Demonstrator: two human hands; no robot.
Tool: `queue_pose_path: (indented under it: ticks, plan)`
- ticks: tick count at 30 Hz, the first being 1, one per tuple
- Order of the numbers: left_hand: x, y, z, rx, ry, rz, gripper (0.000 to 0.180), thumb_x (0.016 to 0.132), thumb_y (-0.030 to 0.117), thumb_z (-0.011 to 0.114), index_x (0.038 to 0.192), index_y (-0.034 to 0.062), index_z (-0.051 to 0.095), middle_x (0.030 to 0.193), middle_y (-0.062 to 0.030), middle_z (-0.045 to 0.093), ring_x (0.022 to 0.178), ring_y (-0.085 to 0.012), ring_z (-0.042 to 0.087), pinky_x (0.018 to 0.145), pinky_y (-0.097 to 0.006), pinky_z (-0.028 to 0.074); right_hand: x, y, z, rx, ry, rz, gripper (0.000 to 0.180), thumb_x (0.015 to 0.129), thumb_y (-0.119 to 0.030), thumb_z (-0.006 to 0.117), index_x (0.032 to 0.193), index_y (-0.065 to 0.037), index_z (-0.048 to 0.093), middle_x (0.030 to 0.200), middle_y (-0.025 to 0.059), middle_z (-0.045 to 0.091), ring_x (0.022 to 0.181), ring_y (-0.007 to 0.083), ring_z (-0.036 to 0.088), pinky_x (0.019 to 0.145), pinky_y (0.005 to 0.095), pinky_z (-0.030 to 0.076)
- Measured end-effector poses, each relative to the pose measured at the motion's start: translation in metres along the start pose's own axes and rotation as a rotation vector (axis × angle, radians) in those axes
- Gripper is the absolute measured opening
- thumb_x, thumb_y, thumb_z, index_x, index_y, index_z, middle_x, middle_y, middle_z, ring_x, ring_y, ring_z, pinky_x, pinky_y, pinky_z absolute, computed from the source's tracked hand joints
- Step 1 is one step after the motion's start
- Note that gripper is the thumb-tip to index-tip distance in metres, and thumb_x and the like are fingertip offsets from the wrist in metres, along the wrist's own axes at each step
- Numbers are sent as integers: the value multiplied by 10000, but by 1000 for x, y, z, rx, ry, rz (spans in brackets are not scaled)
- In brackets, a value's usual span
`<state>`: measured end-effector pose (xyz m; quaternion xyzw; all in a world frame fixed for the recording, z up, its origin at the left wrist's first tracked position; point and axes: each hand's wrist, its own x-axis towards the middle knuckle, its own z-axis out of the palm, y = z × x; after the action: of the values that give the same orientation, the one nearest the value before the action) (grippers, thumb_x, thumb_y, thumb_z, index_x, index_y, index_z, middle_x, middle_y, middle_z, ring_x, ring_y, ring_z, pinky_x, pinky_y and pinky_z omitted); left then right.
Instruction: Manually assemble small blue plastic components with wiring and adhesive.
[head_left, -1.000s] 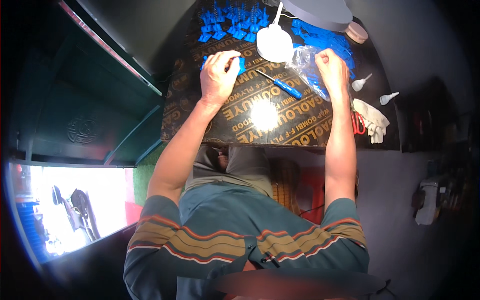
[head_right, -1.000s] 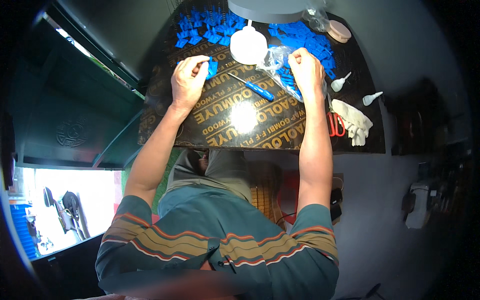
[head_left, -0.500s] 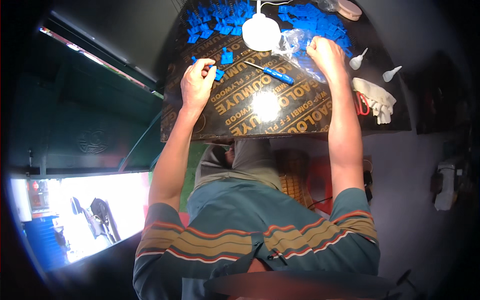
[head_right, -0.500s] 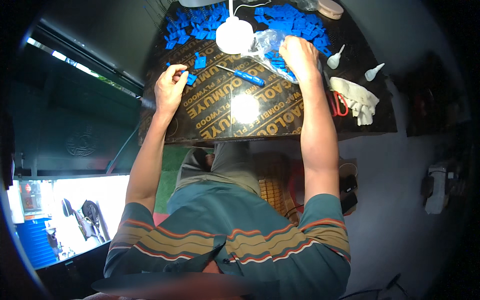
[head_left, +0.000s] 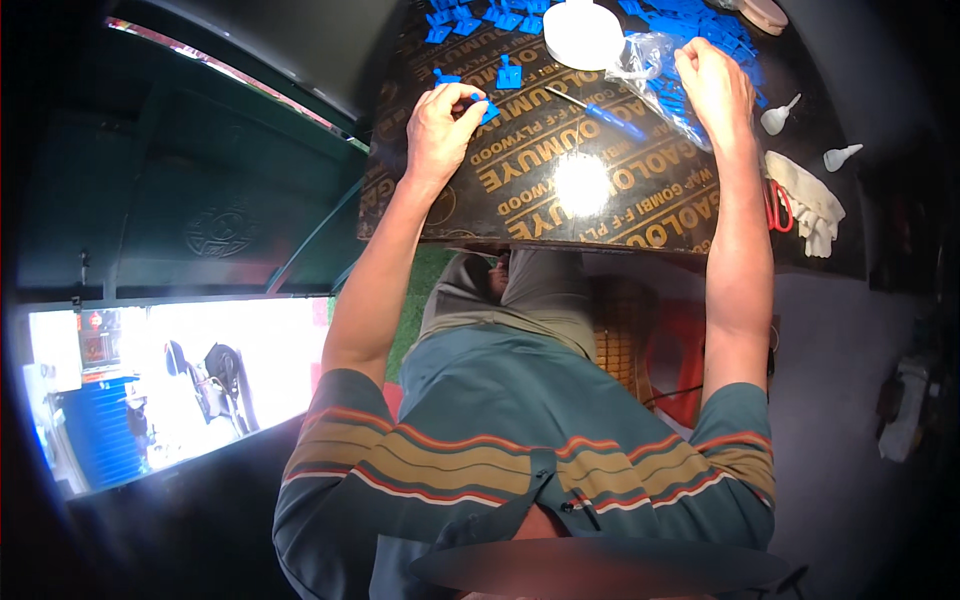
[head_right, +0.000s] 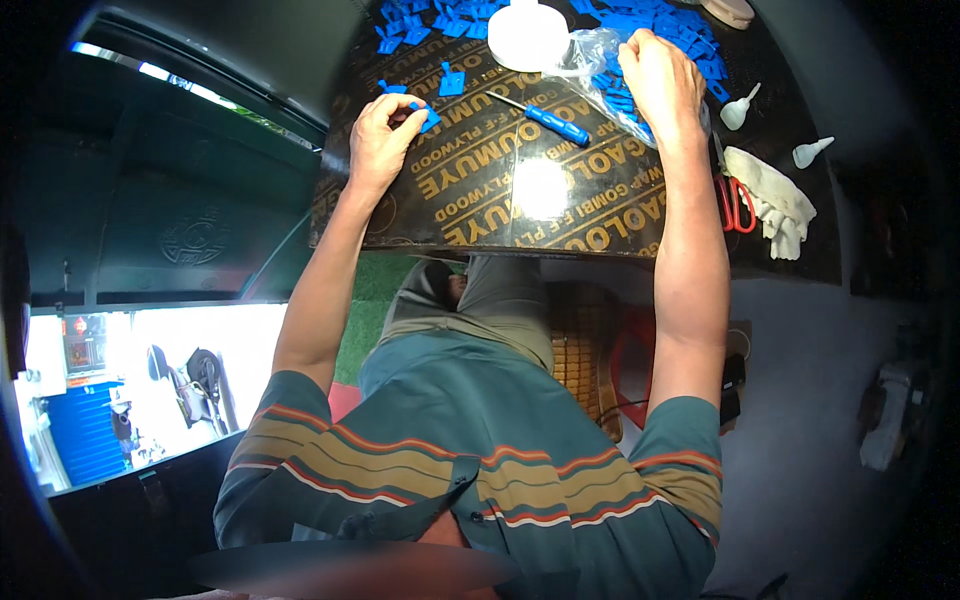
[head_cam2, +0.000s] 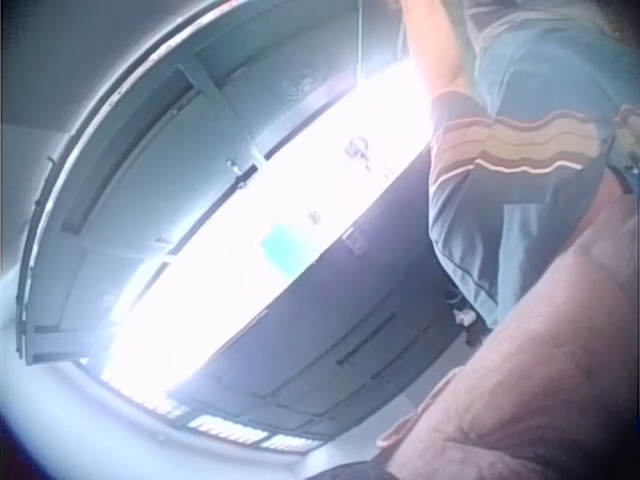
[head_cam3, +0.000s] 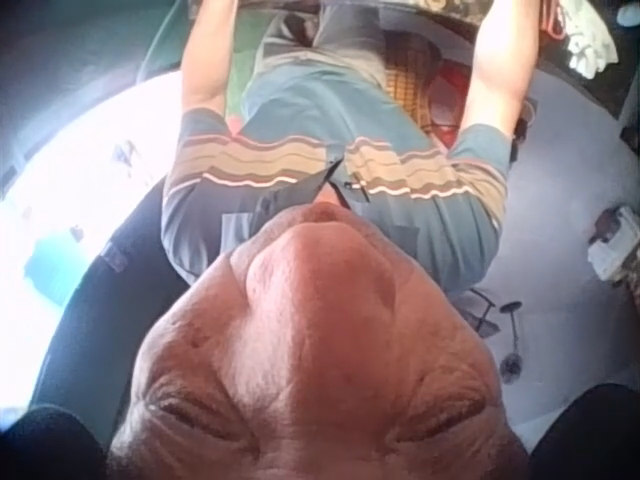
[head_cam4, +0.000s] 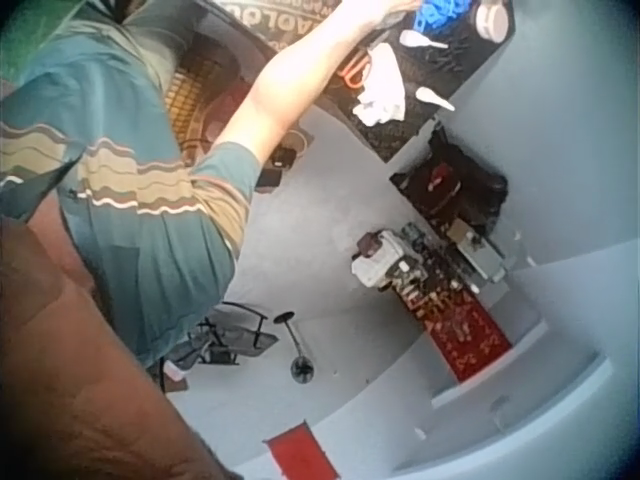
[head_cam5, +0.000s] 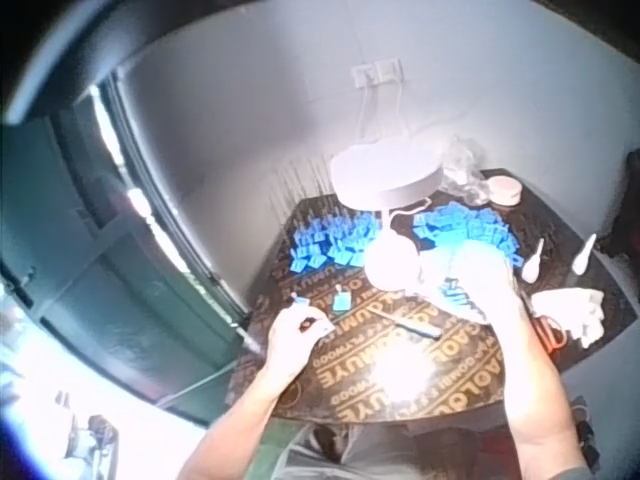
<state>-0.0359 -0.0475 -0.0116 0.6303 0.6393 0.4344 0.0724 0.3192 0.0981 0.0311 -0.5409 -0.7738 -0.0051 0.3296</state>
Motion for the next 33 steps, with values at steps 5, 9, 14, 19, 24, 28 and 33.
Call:
queue_pose_path:
  ticks: [5,9,14,19,24,28,33]
  plan:
    - [-2,0,0,-41,3,14,151,870,192,784,960,72,765,909,-49,721,846,-213,652,815,-366,524,0,-24,8,159,262,-223,177,1011,-287,663,1017,-113,696,901,114,740,847,346,716,783,453,568]
    - [1,0,-2,30,5,40,143,900,125,780,1016,40,780,901,-53,737,794,-126,673,774,-287,542,-7,-44,12,199,286,-420,165,973,-249,700,1007,-91,730,912,91,745,853,296,716,796,412,580]
    - [5,-2,-2,-76,-4,-83,182,897,113,796,1062,38,785,855,-25,730,730,-72,634,705,-255,524,-16,-65,31,157,319,-604,154,937,-210,748,1047,-101,751,929,121,749,835,281,728,727,385,610]
    - [6,-7,-1,-148,-25,-108,201,916,134,811,1090,37,781,901,-5,742,780,-55,640,724,-242,521,-25,-88,42,140,192,-756,112,912,-183,753,984,-97,751,831,102,714,712,282,704,686,390,588]
    - [1,11,-11,-720,-35,-360,231,998,163,748,1171,12,726,967,-39,751,864,-104,690,850,-282,571,-45,-111,42,297,93,-754,277,854,-239,834,1069,-102,725,946,103,722,875,292,700,780,415,566]
    - [-15,23,-5,-1346,-197,-602,195,1037,158,691,1183,29,686,1050,-78,739,924,-174,724,871,-357,624,-54,-131,44,506,35,-664,422,850,-289,860,1190,-94,703,997,105,718,894,305,701,817,411,570]
    - [-18,22,4,-1310,-165,-602,163,1045,207,693,1087,49,692,999,-54,730,887,-145,709,820,-320,607,-57,-129,54,676,-149,-581,463,865,-260,864,1231,-46,677,1056,141,714,948,288,717,838,381,584]
